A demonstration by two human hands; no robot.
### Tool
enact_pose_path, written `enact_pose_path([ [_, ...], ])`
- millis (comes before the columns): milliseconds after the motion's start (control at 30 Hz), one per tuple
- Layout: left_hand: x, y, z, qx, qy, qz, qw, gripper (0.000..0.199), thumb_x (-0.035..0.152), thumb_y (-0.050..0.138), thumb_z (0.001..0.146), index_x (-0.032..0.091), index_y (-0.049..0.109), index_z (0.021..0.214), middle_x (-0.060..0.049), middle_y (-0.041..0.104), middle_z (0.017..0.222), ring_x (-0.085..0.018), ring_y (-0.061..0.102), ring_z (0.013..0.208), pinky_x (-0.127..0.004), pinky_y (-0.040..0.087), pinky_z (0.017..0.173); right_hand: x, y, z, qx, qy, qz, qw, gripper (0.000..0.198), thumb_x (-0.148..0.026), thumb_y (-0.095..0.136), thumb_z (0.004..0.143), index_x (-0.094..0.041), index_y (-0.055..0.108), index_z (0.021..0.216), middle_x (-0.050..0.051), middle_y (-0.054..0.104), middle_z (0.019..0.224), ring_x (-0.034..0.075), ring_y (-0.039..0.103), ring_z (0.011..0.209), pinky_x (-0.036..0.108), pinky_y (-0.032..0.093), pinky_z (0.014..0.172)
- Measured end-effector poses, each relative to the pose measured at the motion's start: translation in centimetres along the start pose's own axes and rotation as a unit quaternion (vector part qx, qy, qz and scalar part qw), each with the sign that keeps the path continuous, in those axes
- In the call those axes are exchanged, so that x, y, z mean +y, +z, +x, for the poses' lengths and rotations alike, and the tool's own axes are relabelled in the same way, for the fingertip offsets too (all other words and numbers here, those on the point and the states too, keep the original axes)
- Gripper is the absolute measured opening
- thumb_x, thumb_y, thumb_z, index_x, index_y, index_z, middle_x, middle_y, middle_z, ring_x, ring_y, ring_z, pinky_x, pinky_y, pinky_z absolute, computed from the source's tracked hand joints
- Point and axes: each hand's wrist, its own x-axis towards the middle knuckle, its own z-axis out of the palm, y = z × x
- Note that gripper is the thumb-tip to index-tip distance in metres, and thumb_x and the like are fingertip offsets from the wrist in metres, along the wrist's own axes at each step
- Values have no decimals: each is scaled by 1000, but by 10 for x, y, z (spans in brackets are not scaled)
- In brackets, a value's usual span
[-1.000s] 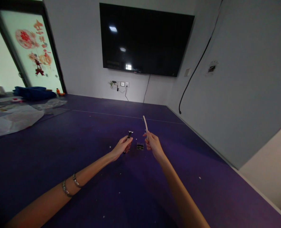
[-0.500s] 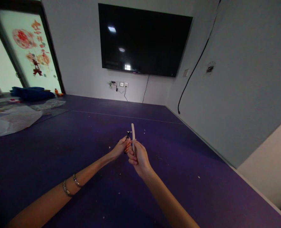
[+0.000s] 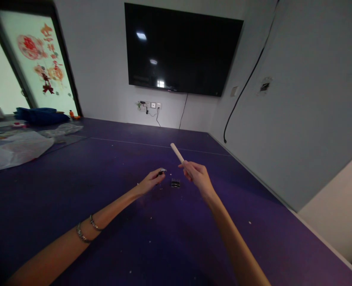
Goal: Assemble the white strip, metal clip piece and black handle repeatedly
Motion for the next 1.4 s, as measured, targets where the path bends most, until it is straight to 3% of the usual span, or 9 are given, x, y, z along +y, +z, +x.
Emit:
enact_pose_path([
  [167, 14, -4, -1, -40, 16, 23, 999, 23, 38, 49, 82, 16, 55, 78, 1, 48, 71, -12, 43, 70, -23, 32, 64, -4, -24, 1, -92, -11, -207, 974, 43, -50, 50, 78, -14, 66, 64, -4, 38, 46, 6, 33, 43, 22, 23, 43],
  [400, 17, -7, 1, -109, 0, 51, 993, 23, 32, 53, 80, 15, 48, 66, 4, 41, 64, -9, 38, 62, -22, 30, 58, -9, -17, -7, -235, -19, -288, 928, 42, -51, 52, 76, -14, 66, 62, -4, 34, 46, 7, 27, 44, 23, 18, 42],
  [533, 18, -8, 2, -128, 12, 49, 990, 18, 30, 53, 80, 15, 49, 71, 3, 43, 69, -10, 39, 66, -22, 31, 61, -14, -16, -9, -173, -52, -294, 939, 42, -50, 50, 78, -14, 63, 60, -3, 36, 49, 7, 28, 47, 23, 20, 44],
  [667, 17, -10, 2, -150, 27, 81, 985, 21, 31, 50, 82, 15, 48, 68, 3, 42, 69, -10, 39, 68, -22, 31, 63, -18, -20, -10, -233, -19, -324, 917, 43, -52, 53, 74, -15, 61, 55, -3, 36, 47, 7, 26, 46, 23, 18, 42],
  [833, 14, -10, 2, -159, 8, 85, 984, 21, 34, 49, 81, 15, 51, 72, 2, 43, 68, -11, 40, 67, -22, 31, 62, -17, -26, -9, -177, -36, -325, 928, 42, -50, 52, 76, -15, 62, 56, -3, 37, 48, 7, 27, 46, 23, 19, 42],
  [933, 12, -10, 1, -163, 22, 78, 983, 22, 35, 49, 81, 16, 52, 70, 2, 45, 69, -12, 41, 69, -23, 32, 64, -15, -29, -8, -228, -15, -313, 922, 42, -50, 55, 73, -15, 59, 50, -3, 35, 45, 7, 25, 44, 23, 18, 40],
  [1067, 12, -10, 1, -171, 17, 69, 983, 19, 34, 50, 80, 16, 54, 74, 1, 47, 70, -12, 42, 68, -23, 32, 63, -12, -32, -6, -186, -14, -281, 941, 38, -49, 56, 72, -16, 65, 57, -3, 39, 43, 7, 28, 41, 22, 18, 39],
  [1200, 14, -10, 0, -170, -3, 69, 983, 20, 32, 51, 79, 16, 52, 68, 2, 44, 64, -11, 40, 64, -22, 30, 59, -9, -37, -4, -235, 9, -282, 930, 39, -49, 58, 71, -16, 64, 52, -3, 42, 40, 6, 31, 39, 22, 19, 39],
  [1400, 15, -8, 0, -160, -19, 52, 986, 23, 33, 53, 77, 16, 46, 63, 4, 38, 61, -10, 35, 60, -21, 26, 56, -4, -40, -1, -236, 20, -286, 928, 37, -49, 58, 71, -16, 67, 57, -2, 45, 41, 7, 33, 39, 22, 22, 39],
])
